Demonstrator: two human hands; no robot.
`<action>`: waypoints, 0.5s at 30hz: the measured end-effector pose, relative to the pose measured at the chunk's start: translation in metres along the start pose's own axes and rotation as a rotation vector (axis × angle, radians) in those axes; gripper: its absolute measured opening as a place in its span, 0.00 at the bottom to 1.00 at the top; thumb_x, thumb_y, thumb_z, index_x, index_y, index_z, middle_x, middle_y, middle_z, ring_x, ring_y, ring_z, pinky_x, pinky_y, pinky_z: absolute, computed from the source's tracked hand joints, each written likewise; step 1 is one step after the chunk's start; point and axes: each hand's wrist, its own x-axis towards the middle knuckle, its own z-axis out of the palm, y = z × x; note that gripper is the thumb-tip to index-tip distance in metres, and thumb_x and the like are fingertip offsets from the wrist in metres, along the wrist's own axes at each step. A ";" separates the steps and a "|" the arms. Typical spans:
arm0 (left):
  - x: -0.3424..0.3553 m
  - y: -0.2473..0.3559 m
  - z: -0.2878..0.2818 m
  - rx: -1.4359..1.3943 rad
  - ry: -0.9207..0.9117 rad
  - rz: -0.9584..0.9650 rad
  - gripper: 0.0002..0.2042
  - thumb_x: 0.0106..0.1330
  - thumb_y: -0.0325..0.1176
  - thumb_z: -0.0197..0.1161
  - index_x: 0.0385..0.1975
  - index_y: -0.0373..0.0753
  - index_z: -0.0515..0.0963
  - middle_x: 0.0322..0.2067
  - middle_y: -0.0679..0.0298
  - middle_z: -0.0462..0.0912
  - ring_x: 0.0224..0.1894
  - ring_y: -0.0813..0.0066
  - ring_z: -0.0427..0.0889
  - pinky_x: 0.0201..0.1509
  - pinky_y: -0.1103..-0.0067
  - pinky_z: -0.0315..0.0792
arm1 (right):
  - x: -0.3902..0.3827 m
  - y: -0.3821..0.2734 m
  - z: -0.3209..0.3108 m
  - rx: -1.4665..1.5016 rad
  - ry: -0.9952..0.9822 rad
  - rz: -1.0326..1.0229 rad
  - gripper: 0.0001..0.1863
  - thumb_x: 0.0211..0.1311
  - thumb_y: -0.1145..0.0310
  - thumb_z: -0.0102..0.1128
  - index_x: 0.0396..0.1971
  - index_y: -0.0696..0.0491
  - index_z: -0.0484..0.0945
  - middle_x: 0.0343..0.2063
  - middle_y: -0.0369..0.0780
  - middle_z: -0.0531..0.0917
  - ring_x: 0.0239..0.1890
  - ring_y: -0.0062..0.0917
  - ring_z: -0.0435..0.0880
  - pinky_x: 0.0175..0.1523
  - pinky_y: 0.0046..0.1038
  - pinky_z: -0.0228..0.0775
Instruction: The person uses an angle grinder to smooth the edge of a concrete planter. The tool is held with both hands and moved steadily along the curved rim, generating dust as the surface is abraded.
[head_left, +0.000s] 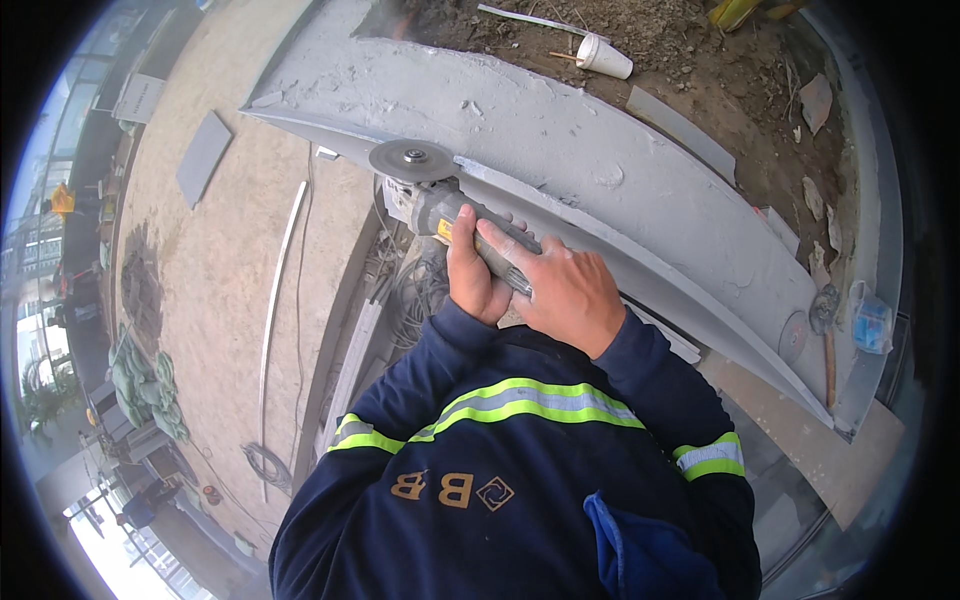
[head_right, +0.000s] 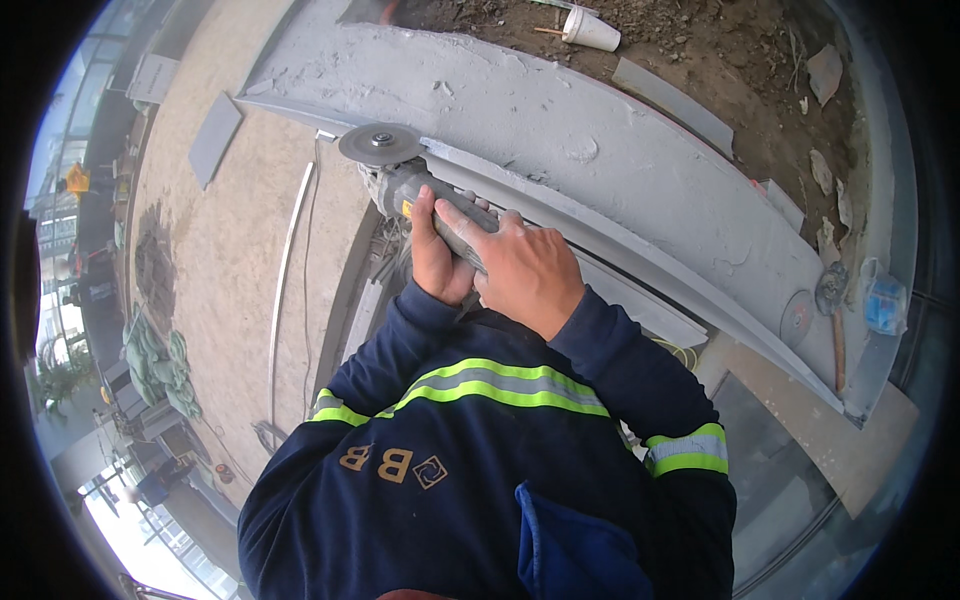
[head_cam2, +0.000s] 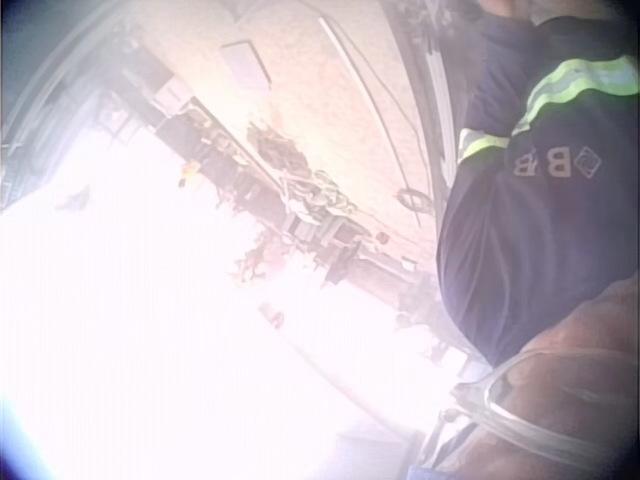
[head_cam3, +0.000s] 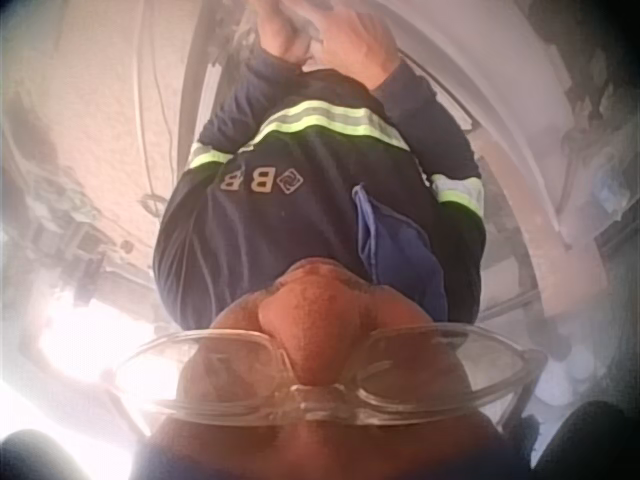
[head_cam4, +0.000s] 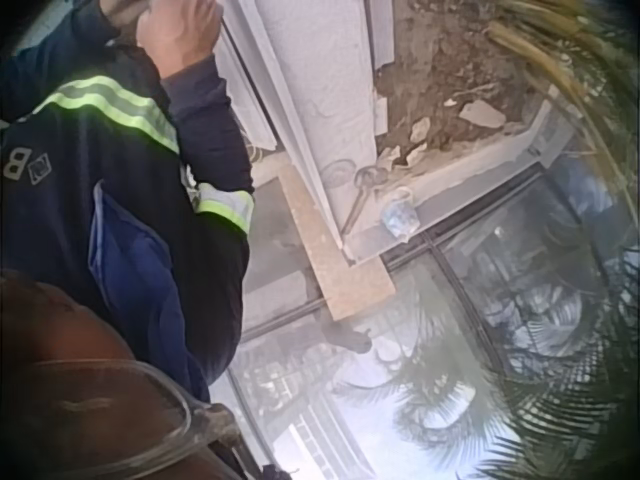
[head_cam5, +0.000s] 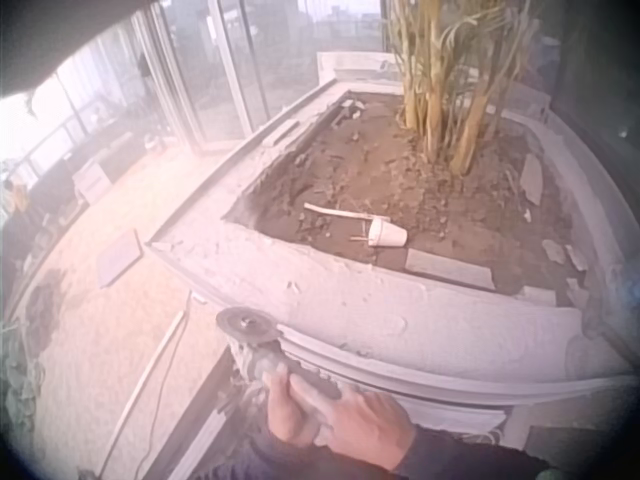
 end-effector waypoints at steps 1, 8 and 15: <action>0.000 0.000 0.002 -0.004 -0.002 -0.009 0.20 0.79 0.50 0.59 0.53 0.36 0.74 0.42 0.57 0.82 0.47 0.61 0.84 0.54 0.62 0.81 | -0.002 0.000 -0.002 0.004 -0.003 0.000 0.45 0.58 0.65 0.71 0.77 0.29 0.66 0.37 0.53 0.83 0.34 0.50 0.87 0.42 0.47 0.81; -0.034 -0.017 0.009 0.046 0.001 -0.012 0.24 0.76 0.55 0.61 0.53 0.37 0.72 0.43 0.56 0.81 0.51 0.59 0.81 0.58 0.59 0.79 | -0.034 0.000 -0.011 -0.009 -0.044 0.013 0.47 0.56 0.67 0.71 0.78 0.26 0.65 0.34 0.49 0.81 0.31 0.48 0.86 0.41 0.47 0.81; -0.026 -0.016 0.008 0.066 0.026 0.003 0.24 0.77 0.54 0.60 0.53 0.37 0.73 0.43 0.57 0.82 0.50 0.61 0.82 0.58 0.61 0.80 | -0.028 0.005 -0.008 -0.018 -0.027 -0.001 0.48 0.56 0.65 0.72 0.78 0.26 0.64 0.32 0.48 0.81 0.31 0.47 0.85 0.40 0.46 0.80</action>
